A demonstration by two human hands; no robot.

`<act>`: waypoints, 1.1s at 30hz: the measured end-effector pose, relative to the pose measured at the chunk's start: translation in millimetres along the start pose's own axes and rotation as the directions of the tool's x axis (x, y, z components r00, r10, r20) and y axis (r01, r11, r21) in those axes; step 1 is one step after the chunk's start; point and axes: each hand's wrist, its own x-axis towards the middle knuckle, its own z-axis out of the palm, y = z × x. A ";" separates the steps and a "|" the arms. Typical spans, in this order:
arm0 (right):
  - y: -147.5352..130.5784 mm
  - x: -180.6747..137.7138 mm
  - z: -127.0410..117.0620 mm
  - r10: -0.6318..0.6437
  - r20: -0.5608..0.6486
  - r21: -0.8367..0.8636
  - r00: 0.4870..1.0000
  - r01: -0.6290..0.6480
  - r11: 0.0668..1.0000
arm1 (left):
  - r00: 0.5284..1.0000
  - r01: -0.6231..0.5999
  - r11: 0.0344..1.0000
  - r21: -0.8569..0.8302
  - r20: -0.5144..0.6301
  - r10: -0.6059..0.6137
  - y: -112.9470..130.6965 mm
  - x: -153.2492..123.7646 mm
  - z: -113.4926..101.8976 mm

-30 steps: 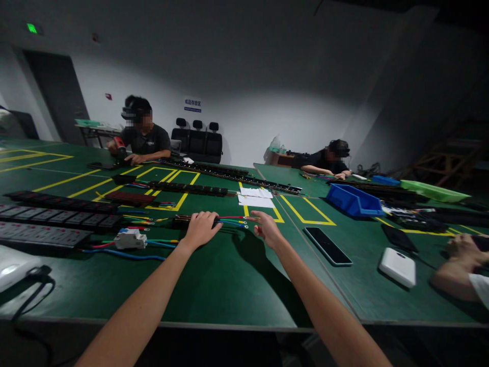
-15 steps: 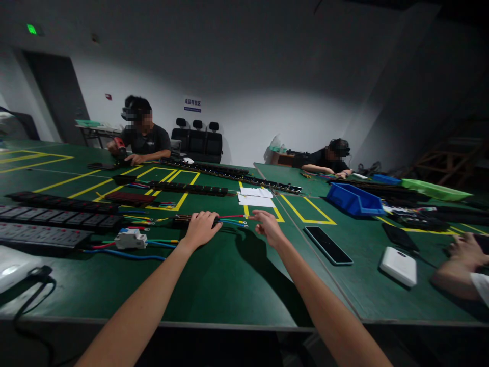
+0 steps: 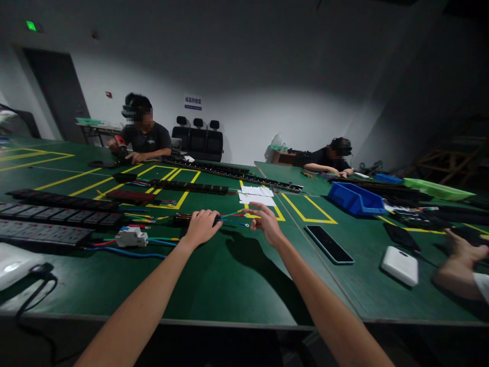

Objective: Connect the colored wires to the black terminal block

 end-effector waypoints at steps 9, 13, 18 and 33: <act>11.2 7.7 -8.1 0.029 -0.155 -0.197 0.988 -0.060 0.979 | 1.000 0.000 1.000 -0.019 0.010 0.000 -1.1 -0.1 0.5; 20.9 11.5 -13.2 0.069 -0.177 -0.390 0.982 -0.134 0.911 | 1.000 -0.003 1.000 -0.020 0.005 0.003 -1.4 -0.3 0.7; 14.5 8.6 -10.1 0.109 -0.127 -0.280 0.986 -0.141 0.950 | 1.000 -0.008 1.000 -0.011 -0.003 0.008 -0.8 -0.3 0.8; 15.2 11.0 -13.0 0.017 -0.194 -0.346 0.981 -0.084 0.934 | 1.000 -0.001 0.999 -0.035 0.006 0.001 -0.9 0.5 1.0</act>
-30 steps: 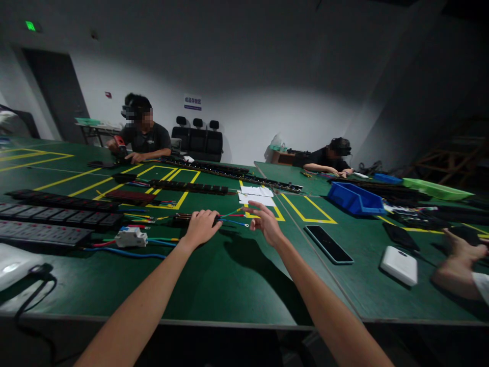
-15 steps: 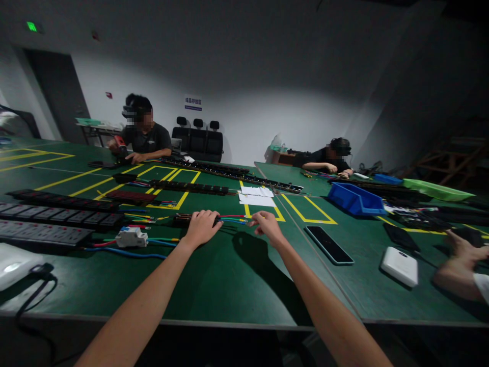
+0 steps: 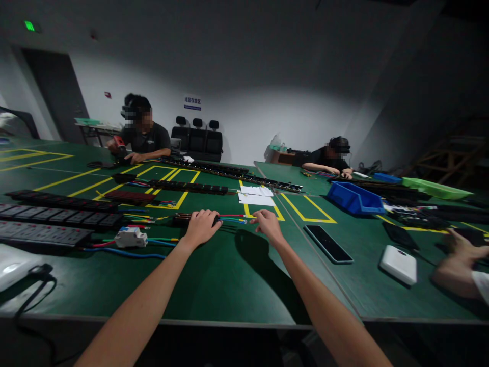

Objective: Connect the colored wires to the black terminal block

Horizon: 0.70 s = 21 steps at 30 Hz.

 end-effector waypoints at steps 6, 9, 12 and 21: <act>-1.5 -1.8 1.5 0.071 0.054 0.099 0.996 -0.076 0.992 | 1.000 0.007 1.000 0.016 -0.011 -0.007 0.9 -0.5 1.3; -10.1 -5.1 1.0 0.114 0.063 0.219 0.991 -0.125 0.968 | 1.000 0.004 1.000 0.028 -0.021 -0.003 0.7 -1.1 2.0; -15.8 -6.5 -0.7 0.153 0.089 0.349 0.984 -0.175 0.921 | 1.000 0.008 0.999 0.046 -0.017 -0.007 0.2 -1.0 2.8; -19.4 -9.4 -2.2 -0.043 0.224 0.473 0.974 -0.070 0.878 | 0.999 0.004 0.994 0.112 -0.033 -0.001 0.7 -1.1 4.5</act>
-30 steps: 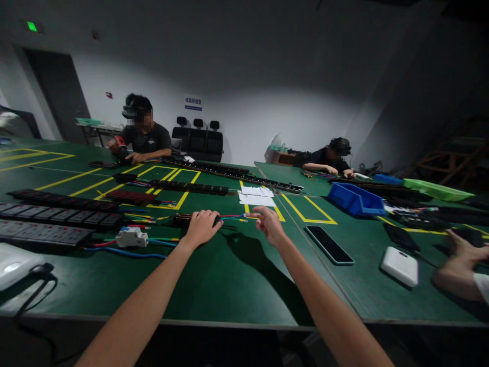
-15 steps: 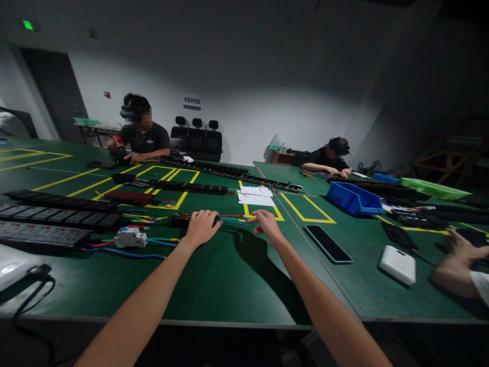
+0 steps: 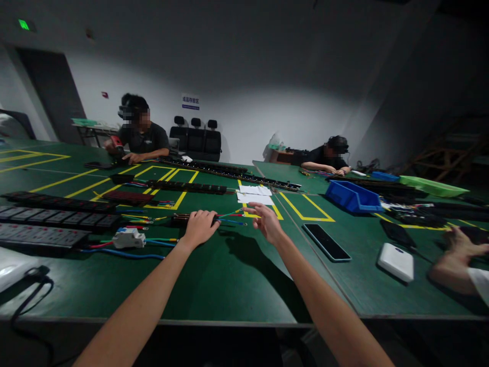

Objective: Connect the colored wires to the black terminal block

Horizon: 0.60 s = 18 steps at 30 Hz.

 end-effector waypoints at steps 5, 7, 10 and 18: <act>6.9 3.1 -1.3 0.028 -0.234 -0.205 0.972 -0.077 0.976 | 1.000 0.004 0.999 -0.034 0.025 -0.004 -0.5 0.4 -1.7; 10.3 4.3 -2.3 0.064 -0.287 -0.272 0.956 -0.145 0.951 | 1.000 0.003 0.999 -0.038 0.028 -0.002 -0.7 0.7 -1.8; 12.4 4.0 -1.4 0.119 -0.262 -0.283 0.958 -0.194 0.939 | 1.000 0.002 0.999 -0.040 0.025 -0.001 -1.1 0.8 -1.3; 3.0 -4.4 8.1 -0.008 -0.094 -0.153 0.996 -0.007 0.988 | 1.000 0.006 1.000 -0.021 0.009 -0.006 -0.6 -0.3 -0.1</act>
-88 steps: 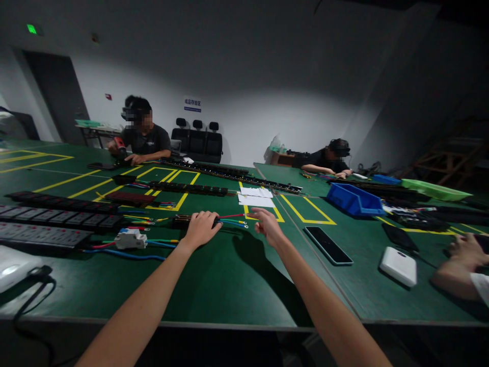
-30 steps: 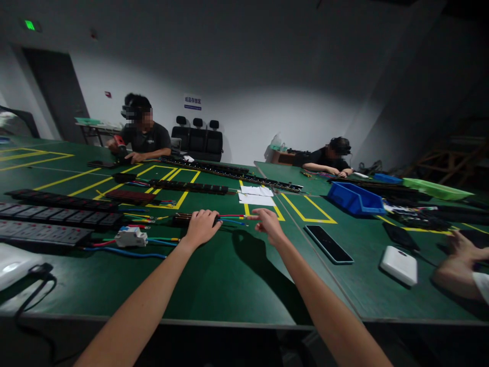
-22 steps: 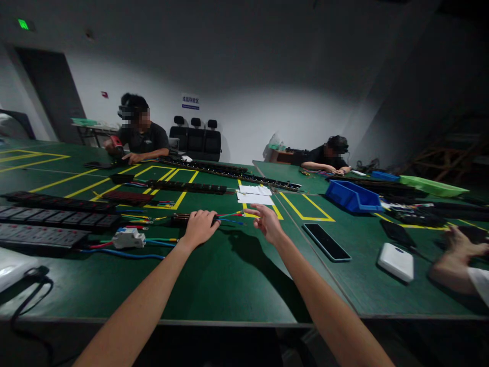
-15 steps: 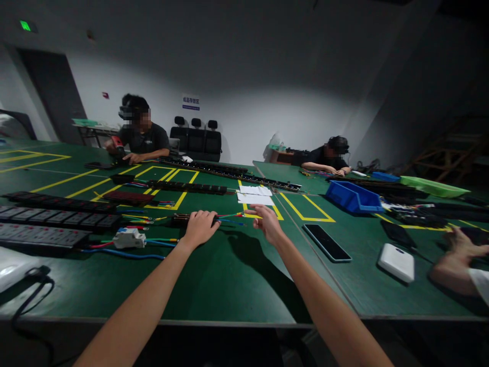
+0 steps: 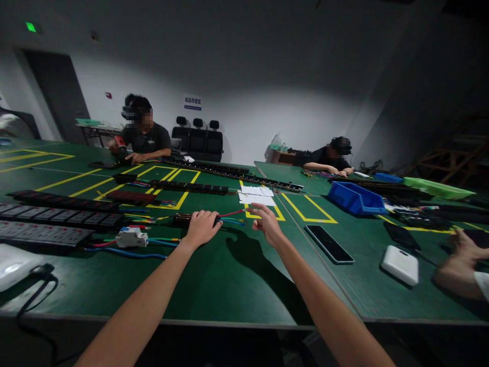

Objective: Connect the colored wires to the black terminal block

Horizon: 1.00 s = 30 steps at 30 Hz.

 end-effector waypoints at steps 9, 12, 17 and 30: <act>3.8 5.6 -4.7 0.053 -0.024 -0.071 0.998 -0.055 0.996 | 1.000 -0.012 1.000 0.020 -0.001 0.012 -0.6 -0.1 0.3; 8.8 8.5 -9.7 0.151 -0.095 -0.241 0.984 -0.169 0.956 | 1.000 -0.015 1.000 0.006 0.004 0.015 -1.2 -0.1 0.5; 6.6 4.6 -9.1 0.146 -0.015 -0.247 0.989 -0.145 0.958 | 1.000 -0.016 1.000 0.003 0.004 0.016 -2.1 -0.1 1.6; -2.5 -2.5 3.5 0.003 -0.008 -0.074 1.000 -0.004 0.997 | 1.000 -0.010 1.000 -0.014 0.021 0.011 -1.6 -0.8 -0.3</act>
